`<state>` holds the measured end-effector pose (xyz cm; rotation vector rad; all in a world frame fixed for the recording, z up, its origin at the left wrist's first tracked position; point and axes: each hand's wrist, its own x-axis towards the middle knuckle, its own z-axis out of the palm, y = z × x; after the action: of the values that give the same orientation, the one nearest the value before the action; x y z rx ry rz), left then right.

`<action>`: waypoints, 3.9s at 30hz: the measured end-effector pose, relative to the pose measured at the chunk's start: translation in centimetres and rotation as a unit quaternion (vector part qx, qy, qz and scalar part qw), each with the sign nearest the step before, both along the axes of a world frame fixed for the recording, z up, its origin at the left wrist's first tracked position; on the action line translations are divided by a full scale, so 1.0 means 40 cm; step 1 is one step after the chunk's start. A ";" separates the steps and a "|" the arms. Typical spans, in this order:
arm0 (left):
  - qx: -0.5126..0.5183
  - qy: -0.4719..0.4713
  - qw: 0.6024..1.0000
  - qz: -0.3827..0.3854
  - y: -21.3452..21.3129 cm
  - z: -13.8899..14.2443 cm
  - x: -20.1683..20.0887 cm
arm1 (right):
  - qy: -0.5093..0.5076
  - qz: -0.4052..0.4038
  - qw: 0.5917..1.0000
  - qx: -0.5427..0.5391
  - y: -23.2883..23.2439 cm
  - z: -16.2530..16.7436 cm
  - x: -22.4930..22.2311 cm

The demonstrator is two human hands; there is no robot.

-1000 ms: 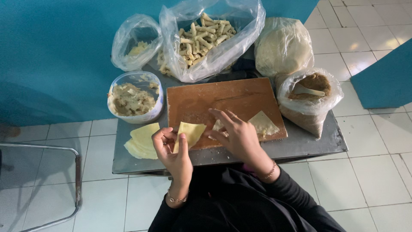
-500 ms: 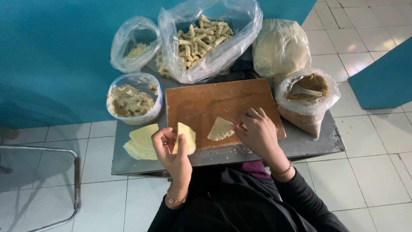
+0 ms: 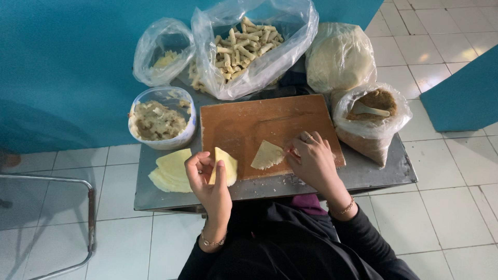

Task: The person sits at a small metal table and folds filled pastry triangles. They lay out triangular dough wrappers on a wooden board, spoon a brown filling from a bag onto each wrapper, then fold and pinch the wrappers closed into stuffed pastries, setting finished ones aside.

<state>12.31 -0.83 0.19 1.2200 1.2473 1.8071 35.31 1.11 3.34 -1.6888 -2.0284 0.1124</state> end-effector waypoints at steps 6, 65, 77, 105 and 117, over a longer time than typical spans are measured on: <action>-0.006 -0.039 0.998 -0.053 0.000 0.001 0.000 | 0.003 -0.003 1.000 -0.013 -0.019 0.013 0.025; 0.071 0.010 0.957 -0.282 -0.083 -0.003 0.048 | 0.234 0.142 0.941 0.199 -0.148 0.080 -0.108; 0.059 0.054 0.968 -0.237 -0.088 0.021 0.054 | 0.258 0.123 0.943 0.169 -0.145 0.074 -0.106; 0.063 0.143 0.945 -0.287 -0.076 0.102 0.023 | 0.359 0.065 0.931 0.020 -0.142 0.023 -0.100; -0.002 -0.128 0.945 -0.301 -0.074 0.040 0.012 | 0.836 0.094 0.531 -0.100 -0.101 -0.061 -0.069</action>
<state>12.80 -3.79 1.80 1.1553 0.6344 1.4419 32.56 -2.92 0.92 -0.5579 -0.5422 1.4276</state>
